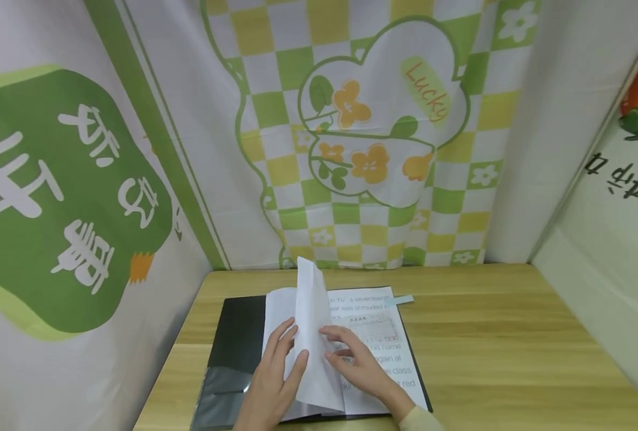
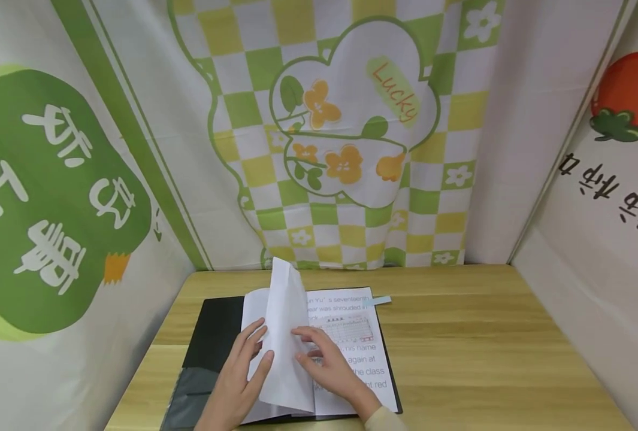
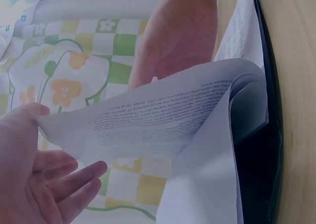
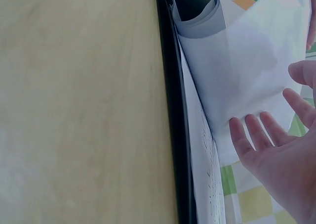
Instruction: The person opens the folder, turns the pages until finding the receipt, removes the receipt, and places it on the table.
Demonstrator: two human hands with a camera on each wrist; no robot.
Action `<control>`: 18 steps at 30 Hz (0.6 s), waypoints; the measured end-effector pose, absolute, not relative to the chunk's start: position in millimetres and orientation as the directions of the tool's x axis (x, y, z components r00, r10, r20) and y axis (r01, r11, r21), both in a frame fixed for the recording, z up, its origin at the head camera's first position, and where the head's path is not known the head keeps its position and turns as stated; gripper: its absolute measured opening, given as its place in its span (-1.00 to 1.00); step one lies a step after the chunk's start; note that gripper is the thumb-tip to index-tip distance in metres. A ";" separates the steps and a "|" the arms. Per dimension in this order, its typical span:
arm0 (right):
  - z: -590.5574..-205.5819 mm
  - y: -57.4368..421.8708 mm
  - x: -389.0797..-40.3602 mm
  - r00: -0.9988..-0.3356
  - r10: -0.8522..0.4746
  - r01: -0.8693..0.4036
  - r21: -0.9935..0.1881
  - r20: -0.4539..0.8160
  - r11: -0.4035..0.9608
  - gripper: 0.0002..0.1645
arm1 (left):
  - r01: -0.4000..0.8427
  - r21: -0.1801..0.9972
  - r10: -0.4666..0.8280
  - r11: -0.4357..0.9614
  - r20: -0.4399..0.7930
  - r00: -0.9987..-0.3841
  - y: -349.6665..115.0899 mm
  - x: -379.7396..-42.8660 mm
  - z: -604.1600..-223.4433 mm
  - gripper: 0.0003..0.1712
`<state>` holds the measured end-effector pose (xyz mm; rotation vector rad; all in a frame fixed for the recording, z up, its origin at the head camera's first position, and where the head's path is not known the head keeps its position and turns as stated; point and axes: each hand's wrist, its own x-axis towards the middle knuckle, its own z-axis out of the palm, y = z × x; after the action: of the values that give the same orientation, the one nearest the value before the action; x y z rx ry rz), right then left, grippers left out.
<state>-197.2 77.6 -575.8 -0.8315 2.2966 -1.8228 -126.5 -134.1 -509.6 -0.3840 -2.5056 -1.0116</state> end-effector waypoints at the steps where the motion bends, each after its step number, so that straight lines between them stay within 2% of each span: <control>1: -575.3 77.8 -197.4 -0.850 -0.465 -0.349 -0.926 0.248 0.144 -0.45 | 0.384 0.597 0.093 0.705 0.458 -0.884 -134.0 -126.9 -509.0 -0.44; 8: -574.5 79.2 -198.3 -0.853 -0.470 -0.343 -0.922 0.227 0.178 -0.46 | 0.404 0.498 0.145 0.768 0.479 -0.866 -139.7 -126.7 -509.4 -0.39; 18: -574.9 83.4 -201.2 -0.850 -0.468 -0.364 -0.912 0.242 0.190 -0.48 | 0.352 0.446 0.183 0.823 0.378 -0.908 -151.7 -125.6 -517.2 -0.29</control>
<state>-201.2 83.4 -574.9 -0.8258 2.3518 -1.7602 -125.6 -151.7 -517.2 -0.4057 -2.6869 -0.7462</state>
